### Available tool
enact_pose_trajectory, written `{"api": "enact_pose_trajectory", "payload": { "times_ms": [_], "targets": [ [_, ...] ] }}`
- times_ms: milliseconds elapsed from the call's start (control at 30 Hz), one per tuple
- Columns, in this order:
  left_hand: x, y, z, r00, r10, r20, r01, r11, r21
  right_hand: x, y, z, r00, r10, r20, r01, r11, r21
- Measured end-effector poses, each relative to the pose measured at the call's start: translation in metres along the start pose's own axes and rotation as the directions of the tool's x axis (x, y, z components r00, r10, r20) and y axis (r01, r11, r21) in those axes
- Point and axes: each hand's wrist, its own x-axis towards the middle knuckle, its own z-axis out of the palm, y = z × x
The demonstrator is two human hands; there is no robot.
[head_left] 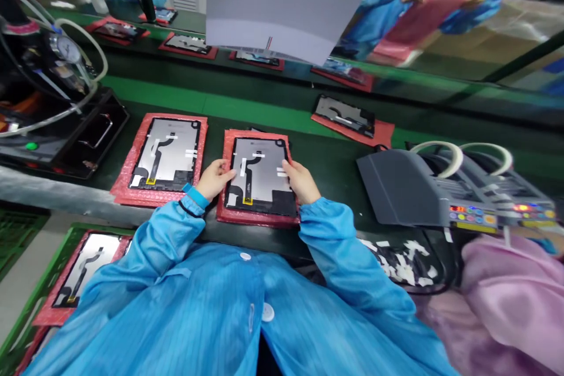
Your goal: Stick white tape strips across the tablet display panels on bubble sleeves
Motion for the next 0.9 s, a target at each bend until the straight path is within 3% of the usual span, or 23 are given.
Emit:
{"api": "enact_pose_trajectory", "payload": {
  "times_ms": [133,200,333,367,433,500,567,633,700,767,833,867,900],
  "targets": [
    [-0.004,0.022,-0.028,0.981,0.191,-0.02,-0.186,0.971,0.148,0.004,-0.035,0.025,0.981,-0.18,0.071,0.174,0.981,0.081],
    [-0.006,0.042,-0.058,0.949,0.302,-0.087,-0.281,0.94,0.195,0.008,-0.054,0.053,0.946,-0.299,0.126,0.286,0.951,0.116],
    [-0.01,0.074,-0.131,0.829,0.5,-0.25,-0.378,0.83,0.41,0.016,-0.073,0.13,0.876,-0.444,0.191,0.406,0.89,0.207],
    [-0.009,0.076,-0.147,0.813,0.513,-0.275,-0.359,0.814,0.456,0.019,-0.072,0.147,0.873,-0.443,0.206,0.404,0.891,0.206],
    [-0.006,0.07,-0.171,0.826,0.459,-0.327,-0.234,0.807,0.542,0.022,-0.062,0.176,0.898,-0.354,0.263,0.334,0.935,0.116],
    [-0.003,0.058,-0.185,0.857,0.341,-0.387,-0.032,0.784,0.62,0.022,-0.05,0.193,0.936,-0.156,0.316,0.183,0.981,-0.057],
    [-0.002,0.046,-0.189,0.868,0.265,-0.419,0.108,0.725,0.681,0.018,-0.04,0.198,0.939,0.016,0.345,0.061,0.976,-0.211],
    [-0.004,0.041,-0.186,0.867,0.267,-0.421,0.144,0.675,0.724,0.016,-0.037,0.193,0.897,0.098,0.432,0.037,0.956,-0.292],
    [-0.009,0.042,-0.181,0.864,0.282,-0.417,0.148,0.65,0.746,0.023,-0.042,0.176,0.846,0.103,0.523,0.073,0.95,-0.304],
    [-0.013,0.048,-0.176,0.864,0.293,-0.408,0.146,0.63,0.762,0.045,-0.053,0.142,0.856,0.073,0.512,0.092,0.952,-0.291],
    [-0.013,0.055,-0.173,0.875,0.312,-0.37,0.121,0.6,0.791,0.079,-0.066,0.086,0.956,-0.002,0.295,0.078,0.966,-0.248],
    [-0.011,0.058,-0.172,0.879,0.318,-0.356,0.108,0.594,0.797,0.096,-0.072,0.052,0.99,-0.044,0.134,0.072,0.975,-0.209],
    [-0.009,0.06,-0.172,0.886,0.317,-0.339,0.091,0.597,0.797,0.112,-0.078,0.016,0.996,-0.088,-0.029,0.083,0.984,-0.16]
  ]
}}
